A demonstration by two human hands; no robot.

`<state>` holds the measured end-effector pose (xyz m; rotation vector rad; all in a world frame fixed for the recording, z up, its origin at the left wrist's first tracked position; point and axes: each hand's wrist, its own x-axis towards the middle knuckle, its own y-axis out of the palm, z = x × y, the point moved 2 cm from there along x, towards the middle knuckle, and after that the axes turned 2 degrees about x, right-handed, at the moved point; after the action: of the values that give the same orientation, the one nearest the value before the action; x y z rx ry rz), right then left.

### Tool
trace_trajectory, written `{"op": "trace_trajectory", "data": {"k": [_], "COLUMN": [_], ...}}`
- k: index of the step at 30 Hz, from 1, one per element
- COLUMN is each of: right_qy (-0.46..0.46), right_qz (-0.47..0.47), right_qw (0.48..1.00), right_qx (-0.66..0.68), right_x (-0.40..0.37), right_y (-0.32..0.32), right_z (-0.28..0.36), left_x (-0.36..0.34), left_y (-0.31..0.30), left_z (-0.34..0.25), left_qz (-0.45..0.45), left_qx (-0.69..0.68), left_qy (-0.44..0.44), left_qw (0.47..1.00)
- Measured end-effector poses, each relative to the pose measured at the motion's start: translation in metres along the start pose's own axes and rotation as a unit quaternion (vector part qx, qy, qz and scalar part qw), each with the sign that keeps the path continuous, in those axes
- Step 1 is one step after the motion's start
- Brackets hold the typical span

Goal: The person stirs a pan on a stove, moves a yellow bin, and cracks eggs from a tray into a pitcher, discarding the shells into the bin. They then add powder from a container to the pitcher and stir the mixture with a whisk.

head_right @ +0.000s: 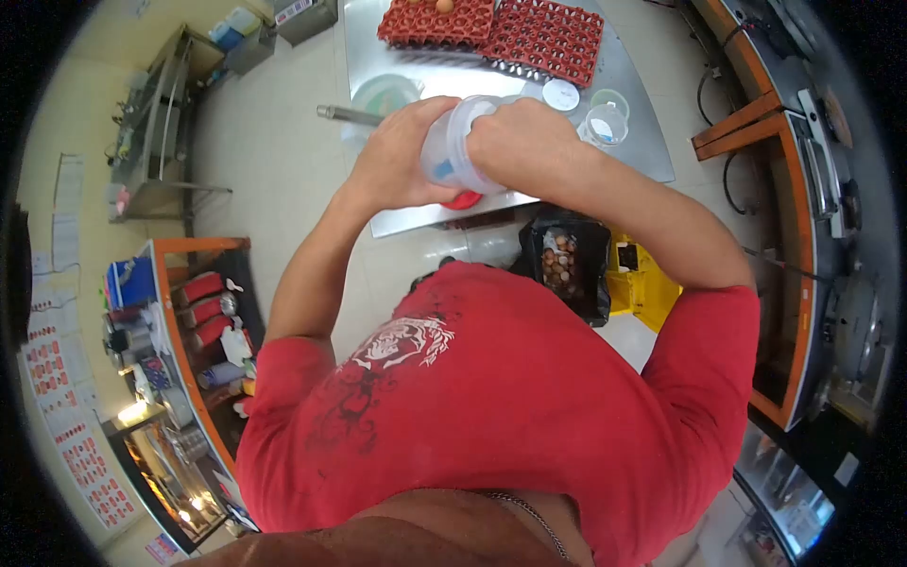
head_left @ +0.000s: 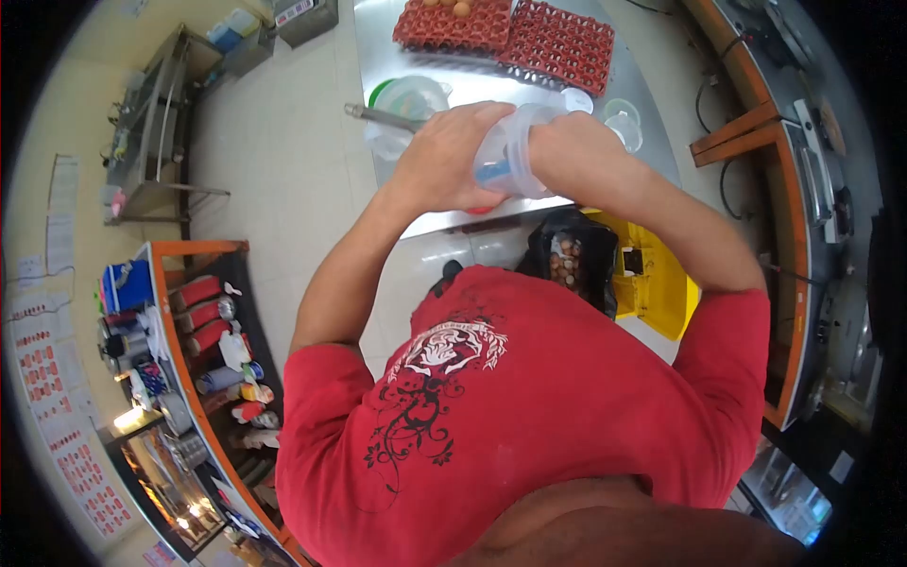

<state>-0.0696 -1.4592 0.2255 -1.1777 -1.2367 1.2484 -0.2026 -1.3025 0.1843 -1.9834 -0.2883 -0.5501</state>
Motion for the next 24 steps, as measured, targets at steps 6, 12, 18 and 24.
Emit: {"op": "trace_trajectory", "data": {"k": [6,12,18,24], "right_qy": [-0.101,0.017,0.017,0.019], "right_qz": [0.027,0.034,-0.019,-0.002], "right_qw": [0.994,0.998,0.983,0.983], "right_qx": [-0.025,0.052,0.181,0.185], "right_x": [0.022,0.028,0.028,0.019], "right_y": [0.009,-0.011,0.012,0.019], "right_z": [0.020,0.039,0.025,0.021], "left_x": [-0.043,-0.060,-0.061,-0.056], "left_y": [0.007,0.008,0.017,0.025], "left_z": [0.021,0.029,0.039,0.039], "left_qz": [0.043,0.073,0.043,0.055], "left_qx": [-0.106,-0.214,-0.164,-0.179], "left_qy": [-0.074,-0.143,-0.094,-0.111], "left_qw": [0.991,0.963,0.981,0.976]}}
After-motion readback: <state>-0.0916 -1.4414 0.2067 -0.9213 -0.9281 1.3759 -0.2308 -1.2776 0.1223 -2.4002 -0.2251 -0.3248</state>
